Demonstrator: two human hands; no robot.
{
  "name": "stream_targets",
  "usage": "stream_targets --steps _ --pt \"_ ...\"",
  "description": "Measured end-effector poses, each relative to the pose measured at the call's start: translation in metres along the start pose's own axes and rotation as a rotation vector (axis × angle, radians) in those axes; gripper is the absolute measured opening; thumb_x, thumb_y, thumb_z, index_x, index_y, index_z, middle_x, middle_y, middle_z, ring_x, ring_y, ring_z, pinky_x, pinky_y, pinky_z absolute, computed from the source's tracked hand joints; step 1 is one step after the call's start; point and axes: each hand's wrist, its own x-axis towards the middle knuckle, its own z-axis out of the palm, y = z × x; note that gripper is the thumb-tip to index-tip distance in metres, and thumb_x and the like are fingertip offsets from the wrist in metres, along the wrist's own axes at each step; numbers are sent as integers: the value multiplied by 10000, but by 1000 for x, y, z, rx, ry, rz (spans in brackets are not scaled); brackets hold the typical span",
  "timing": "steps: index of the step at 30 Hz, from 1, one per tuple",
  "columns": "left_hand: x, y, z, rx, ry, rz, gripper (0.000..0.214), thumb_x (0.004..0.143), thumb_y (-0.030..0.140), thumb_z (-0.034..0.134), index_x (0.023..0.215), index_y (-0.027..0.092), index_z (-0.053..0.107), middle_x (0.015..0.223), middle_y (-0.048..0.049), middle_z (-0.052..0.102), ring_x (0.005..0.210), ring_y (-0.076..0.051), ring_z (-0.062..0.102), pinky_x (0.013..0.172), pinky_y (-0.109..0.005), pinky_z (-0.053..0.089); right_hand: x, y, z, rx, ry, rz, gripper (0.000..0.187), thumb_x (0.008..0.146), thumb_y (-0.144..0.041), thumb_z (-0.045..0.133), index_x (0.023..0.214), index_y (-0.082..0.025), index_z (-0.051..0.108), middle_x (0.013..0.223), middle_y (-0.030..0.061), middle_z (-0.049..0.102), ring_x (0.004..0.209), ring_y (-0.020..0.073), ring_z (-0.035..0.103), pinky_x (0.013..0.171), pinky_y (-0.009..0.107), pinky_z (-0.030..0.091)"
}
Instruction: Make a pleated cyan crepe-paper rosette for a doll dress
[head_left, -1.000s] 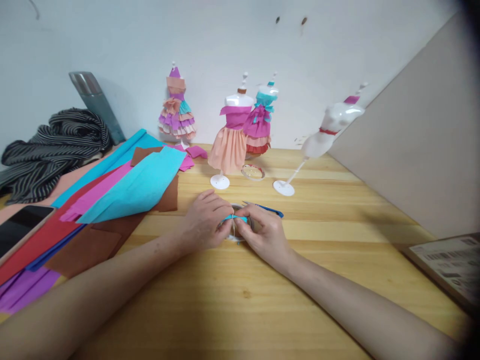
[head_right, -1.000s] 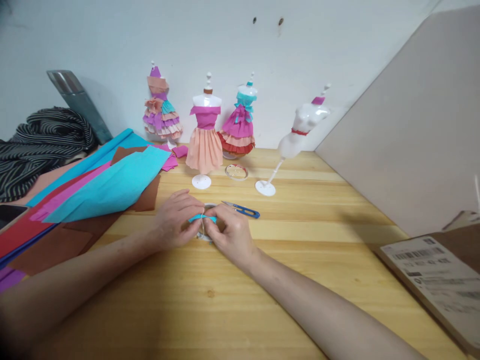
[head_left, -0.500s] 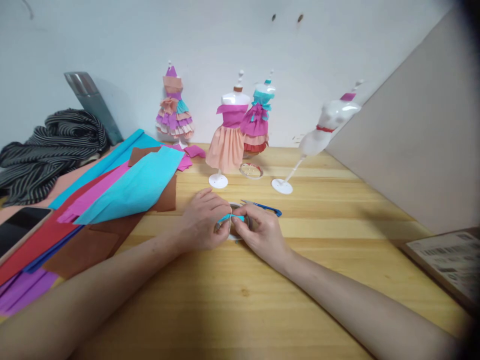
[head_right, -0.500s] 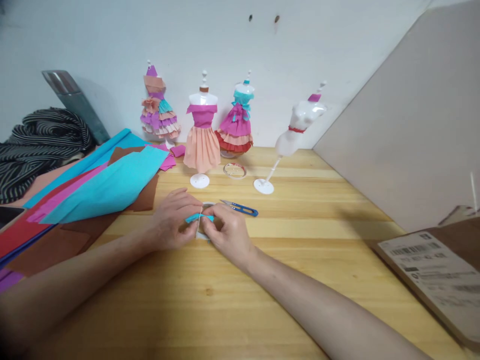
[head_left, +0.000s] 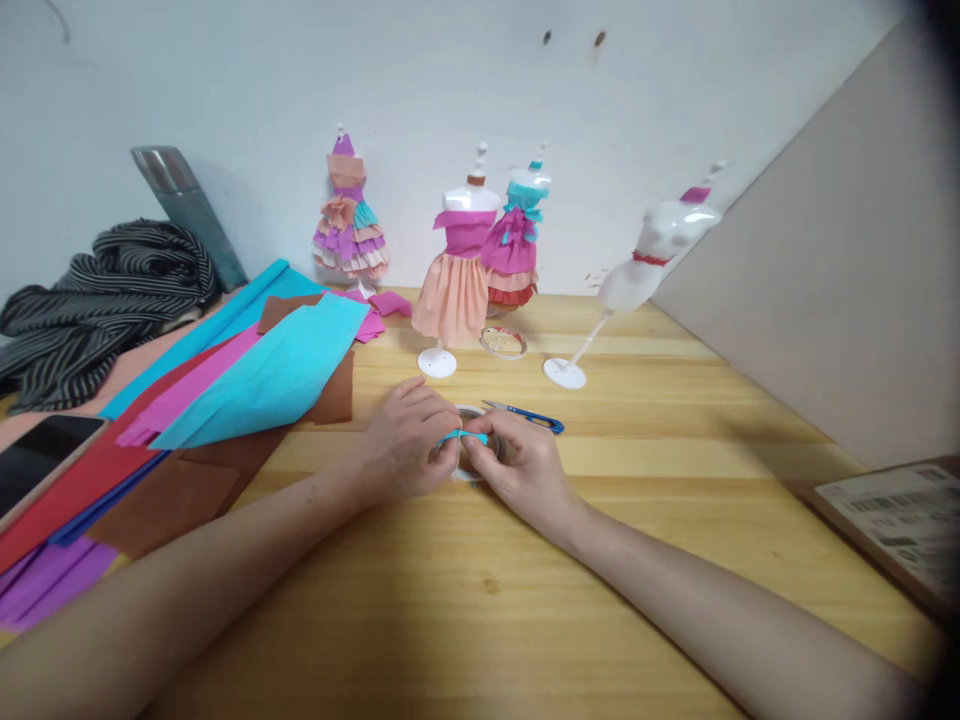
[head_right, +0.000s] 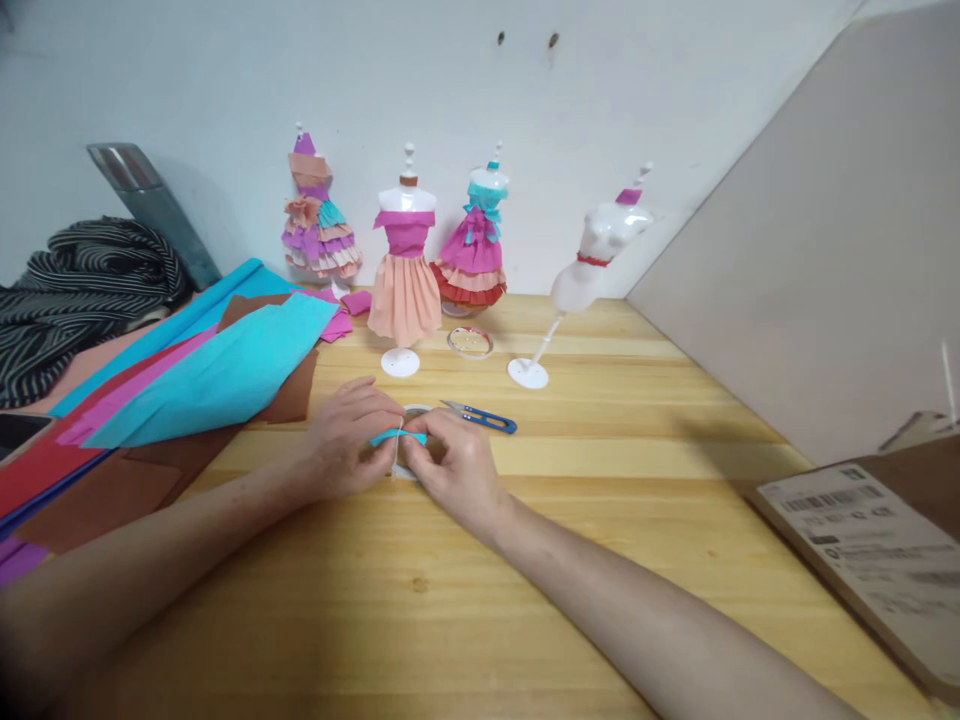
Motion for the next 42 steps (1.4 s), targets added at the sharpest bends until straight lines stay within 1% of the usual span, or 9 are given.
stream_targets --steps 5,11,16,22,27,31,34,37,42 --pt "0 1 0 3 -9 -22 89 785 145 496 757 190 568 800 -15 702 781 -162 624 948 -404 424 0 0 1 5 -10 -1 124 834 -184 570 741 -187 652 637 0 639 547 122 558 542 249 450" --pt "0 2 -1 -4 0 -15 87 780 135 503 754 182 572 774 -23 701 756 -164 626 906 -391 441 0 1 1 7 -6 -23 122 834 -169 576 742 -179 655 624 0 635 550 127 560 544 253 448" --pt "-2 0 -1 -3 -12 -11 111 810 127 496 768 176 585 809 -31 706 772 -156 627 956 -397 425 0 1 0 -14 9 -41 117 834 -176 577 748 -182 657 626 4 643 552 131 570 555 259 463" --pt "-4 -5 0 47 -90 -1 177 873 144 455 775 183 597 819 -24 702 781 -152 622 980 -404 414 -1 5 1 -20 23 -9 119 842 -188 579 766 -196 669 668 16 679 589 149 608 579 280 488" --pt "-3 -5 -1 84 -66 24 193 883 147 446 764 173 595 783 -32 688 753 -158 611 959 -406 428 -2 5 -2 29 -19 33 120 850 -215 579 868 -184 693 774 53 724 659 173 660 612 300 521" --pt "-1 -4 -5 65 -61 19 186 887 148 445 774 175 591 806 -38 697 766 -161 616 972 -412 427 -3 4 -8 127 -8 33 181 877 -264 544 946 -191 695 872 81 745 790 212 694 717 346 548" --pt "1 -2 -7 35 -82 29 202 898 148 432 784 180 595 838 -40 709 801 -162 623 1014 -417 404 -1 7 -10 323 28 147 208 905 -312 525 934 -192 693 850 71 734 782 201 691 735 351 558" --pt "1 -1 -6 -5 -91 45 236 914 154 406 788 184 603 852 -29 715 813 -154 623 1040 -413 384 4 11 -10 502 22 239 148 860 -322 612 883 -206 701 804 44 709 737 174 676 703 327 564" --pt "0 -1 -3 -68 -149 29 257 918 155 387 831 194 626 839 -11 707 826 -147 625 1050 -405 363 12 17 -11 520 -63 168 112 779 -335 725 814 -230 744 859 50 654 765 162 637 663 308 549"
